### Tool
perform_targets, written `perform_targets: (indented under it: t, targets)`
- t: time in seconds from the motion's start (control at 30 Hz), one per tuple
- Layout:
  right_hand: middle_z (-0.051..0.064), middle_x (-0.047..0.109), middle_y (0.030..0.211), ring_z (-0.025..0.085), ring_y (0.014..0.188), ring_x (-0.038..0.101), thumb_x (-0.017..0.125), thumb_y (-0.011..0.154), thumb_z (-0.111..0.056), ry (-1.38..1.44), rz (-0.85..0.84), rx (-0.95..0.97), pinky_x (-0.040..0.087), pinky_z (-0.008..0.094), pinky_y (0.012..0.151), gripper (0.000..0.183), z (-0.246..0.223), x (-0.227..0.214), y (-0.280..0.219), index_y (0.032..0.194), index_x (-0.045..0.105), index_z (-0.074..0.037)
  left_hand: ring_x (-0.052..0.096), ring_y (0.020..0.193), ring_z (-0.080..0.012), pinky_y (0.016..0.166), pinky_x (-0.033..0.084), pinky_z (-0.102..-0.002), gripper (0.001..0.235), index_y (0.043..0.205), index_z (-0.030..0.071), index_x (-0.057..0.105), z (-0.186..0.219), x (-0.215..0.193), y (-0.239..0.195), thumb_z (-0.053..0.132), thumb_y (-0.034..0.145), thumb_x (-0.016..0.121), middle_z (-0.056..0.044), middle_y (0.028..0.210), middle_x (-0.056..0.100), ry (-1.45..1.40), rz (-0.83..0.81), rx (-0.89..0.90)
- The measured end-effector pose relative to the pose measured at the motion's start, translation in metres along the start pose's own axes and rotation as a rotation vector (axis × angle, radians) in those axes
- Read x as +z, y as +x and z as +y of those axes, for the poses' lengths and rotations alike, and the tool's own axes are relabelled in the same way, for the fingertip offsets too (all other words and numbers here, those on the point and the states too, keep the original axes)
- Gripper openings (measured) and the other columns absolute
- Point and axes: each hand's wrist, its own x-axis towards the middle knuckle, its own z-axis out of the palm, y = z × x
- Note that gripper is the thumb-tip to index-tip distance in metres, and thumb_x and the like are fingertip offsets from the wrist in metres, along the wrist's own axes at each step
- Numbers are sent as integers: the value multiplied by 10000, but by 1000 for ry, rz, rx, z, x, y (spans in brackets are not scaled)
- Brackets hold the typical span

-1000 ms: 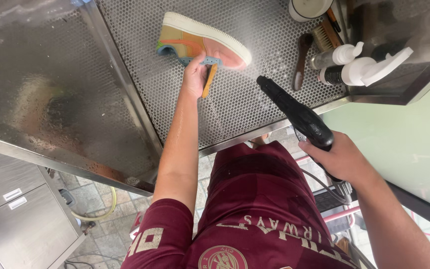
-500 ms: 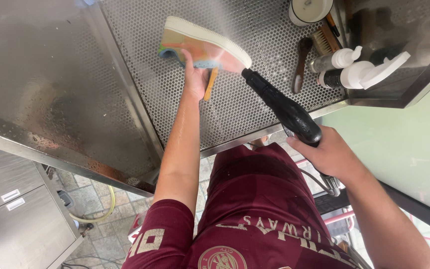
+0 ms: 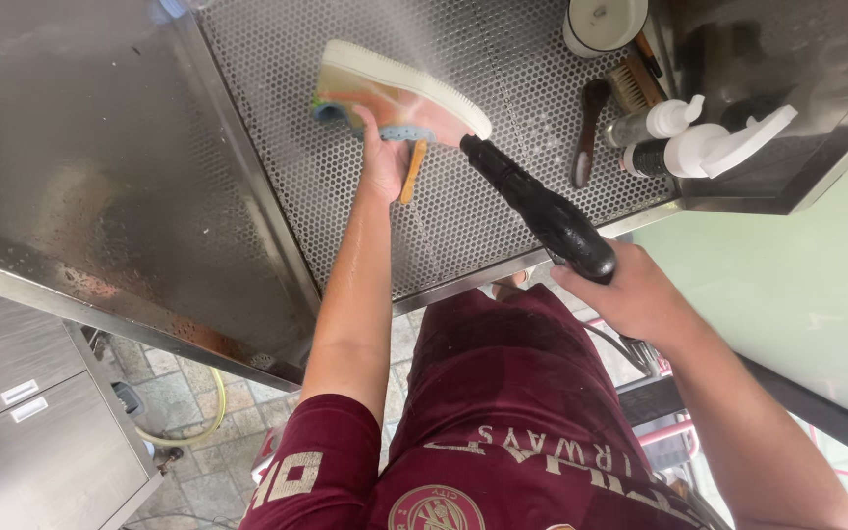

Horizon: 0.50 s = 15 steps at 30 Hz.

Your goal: The person uses a high-pressure water spray gun to clean a pink and blue sneaker on a metal grate. They rotate the shoe to spray different angles, including the sole and interior. The person then moves the shoe to a sink to rinse it under a faucet before returning it to the grate for further spraying.

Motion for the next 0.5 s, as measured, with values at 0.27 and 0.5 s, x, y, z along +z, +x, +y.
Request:
perform_targets:
  t: [0.27, 0.5]
  targets:
    - [114, 630, 627, 207, 608, 594, 747, 840, -387, 4, 4, -4, 500, 385, 629, 373, 1, -2, 6, 874, 713, -17, 358, 1502, -344, 1242, 294, -508, 1212, 1627, 80, 216, -2, -2, 2, 929, 770, 336, -165, 1643, 359, -48, 48, -11]
    - [119, 629, 614, 198, 597, 596, 744, 846, -375, -37, -8, 42, 497, 384, 634, 354, -1, -10, 5, 888, 714, -25, 364, 1504, -315, 1245, 285, -474, 1219, 1624, 61, 235, -1, 0, 3, 938, 783, 323, -165, 1640, 374, -26, 39, 19]
